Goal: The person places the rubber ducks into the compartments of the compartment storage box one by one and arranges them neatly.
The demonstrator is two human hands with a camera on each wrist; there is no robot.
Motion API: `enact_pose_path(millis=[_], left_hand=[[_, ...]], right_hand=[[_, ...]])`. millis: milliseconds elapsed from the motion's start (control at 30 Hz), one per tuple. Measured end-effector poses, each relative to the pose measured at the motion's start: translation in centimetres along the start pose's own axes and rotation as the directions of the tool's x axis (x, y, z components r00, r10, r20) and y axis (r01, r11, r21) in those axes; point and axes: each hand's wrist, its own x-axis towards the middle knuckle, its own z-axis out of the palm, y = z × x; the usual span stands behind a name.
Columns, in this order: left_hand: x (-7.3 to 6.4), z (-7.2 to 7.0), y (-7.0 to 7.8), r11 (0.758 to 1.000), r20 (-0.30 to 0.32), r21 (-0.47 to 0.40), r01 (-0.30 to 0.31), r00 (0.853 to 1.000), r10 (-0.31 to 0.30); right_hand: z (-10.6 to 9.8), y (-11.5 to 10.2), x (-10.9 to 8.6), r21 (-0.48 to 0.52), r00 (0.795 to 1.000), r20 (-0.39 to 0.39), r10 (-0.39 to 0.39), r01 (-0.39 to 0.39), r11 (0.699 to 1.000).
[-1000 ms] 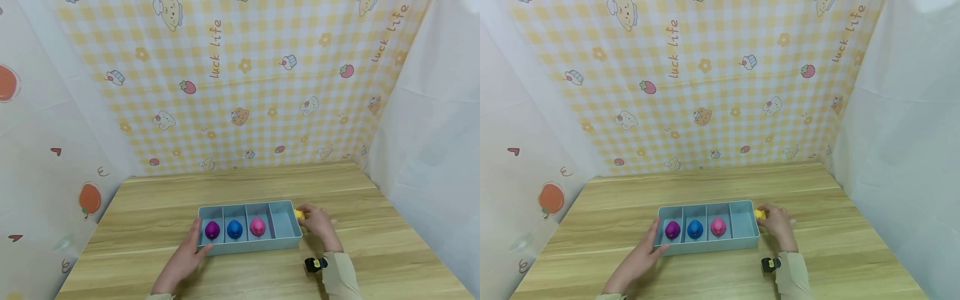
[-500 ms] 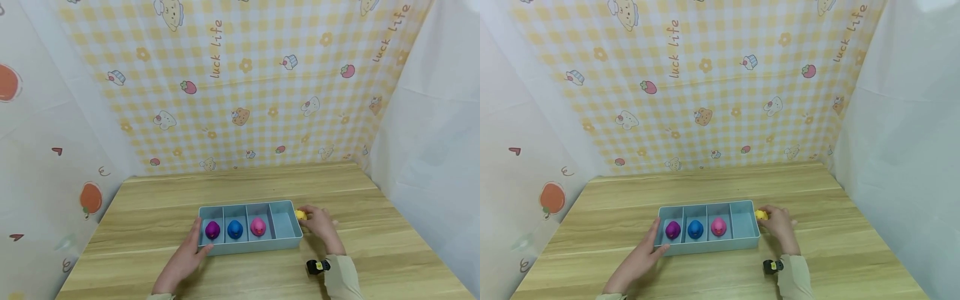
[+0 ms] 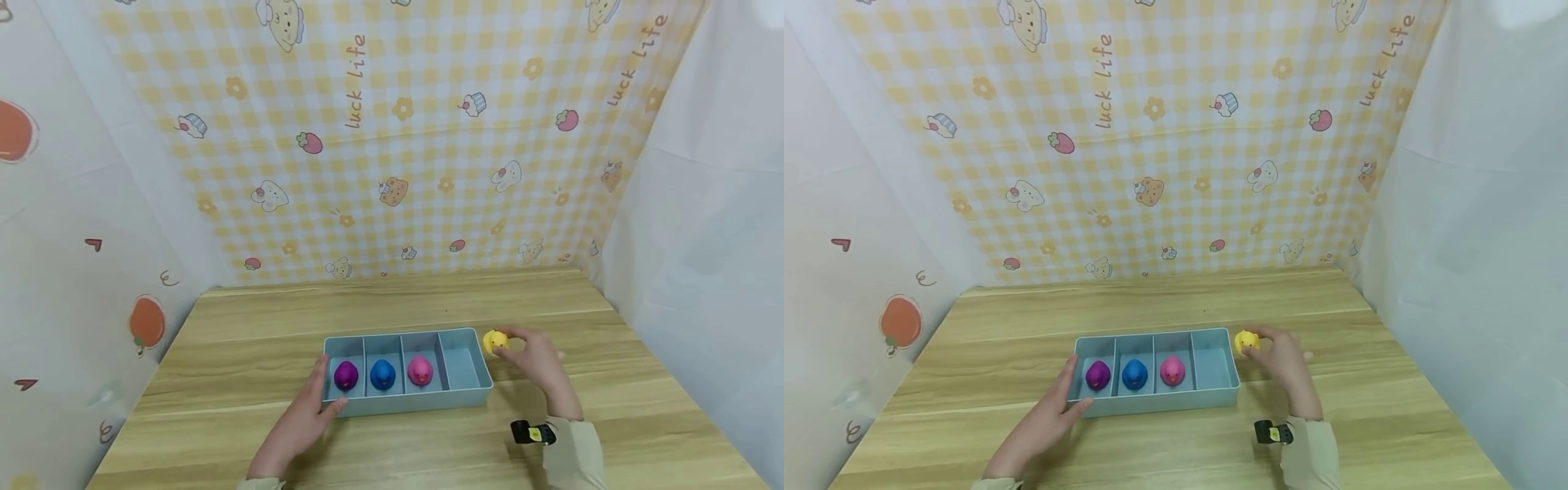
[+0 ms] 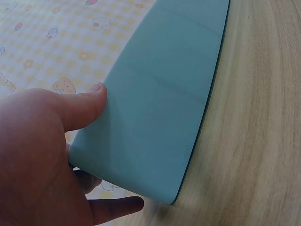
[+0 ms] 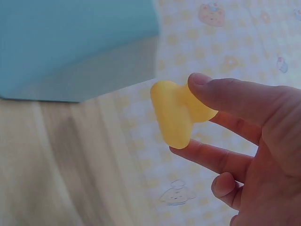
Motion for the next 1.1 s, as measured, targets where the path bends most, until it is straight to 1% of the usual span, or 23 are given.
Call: enact_pose_path(millis=[133,267,367,467,667,767,933,1000,1100], left_hand=[[0.0,0.1,0.0,1.000,0.002,-0.004,0.011,1.000,-0.011],[0.1,0.1,-0.2,1.000,0.004,-0.005,0.020,1.000,-0.020],[0.1,0.1,-0.3,1.000,0.001,-0.008,0.015,1.000,-0.015],[0.1,0.1,-0.2,1.000,0.000,-0.008,0.010,1.000,-0.010],[0.0,0.1,-0.1,1.000,0.008,-0.015,0.019,1.000,-0.018],[0.0,0.1,-0.1,1.000,0.009,-0.016,0.013,1.000,-0.013],[0.0,0.1,0.0,1.000,0.007,-0.011,0.009,1.000,-0.009],[-0.1,0.0,0.0,1.000,0.007,-0.010,0.011,1.000,-0.011],[0.0,0.0,0.1,1.000,0.010,-0.011,0.016,1.000,-0.015]], right_hand=[[-0.6,-0.9,-0.2,-0.003,1.000,-0.016,0.001,-0.001,1.000],[-0.6,-1.8,-0.3,0.028,0.998,-0.033,-0.060,0.061,0.998],[-0.2,-2.3,-0.3,0.056,0.993,-0.027,-0.111,0.112,0.992],[0.4,-2.7,-0.3,0.068,0.988,-0.006,-0.153,0.153,0.986],[1.9,-3.0,-0.3,0.039,0.971,0.032,-0.235,0.234,0.971],[2.6,-3.0,-0.3,0.009,0.971,0.062,-0.230,0.229,0.973],[3.6,-3.3,-0.4,-0.069,0.981,0.127,-0.143,0.153,0.986],[3.9,-3.4,-0.4,-0.101,0.983,0.139,-0.121,0.136,0.986],[4.2,-3.6,-0.4,-0.152,0.983,0.140,-0.122,0.143,0.978]])
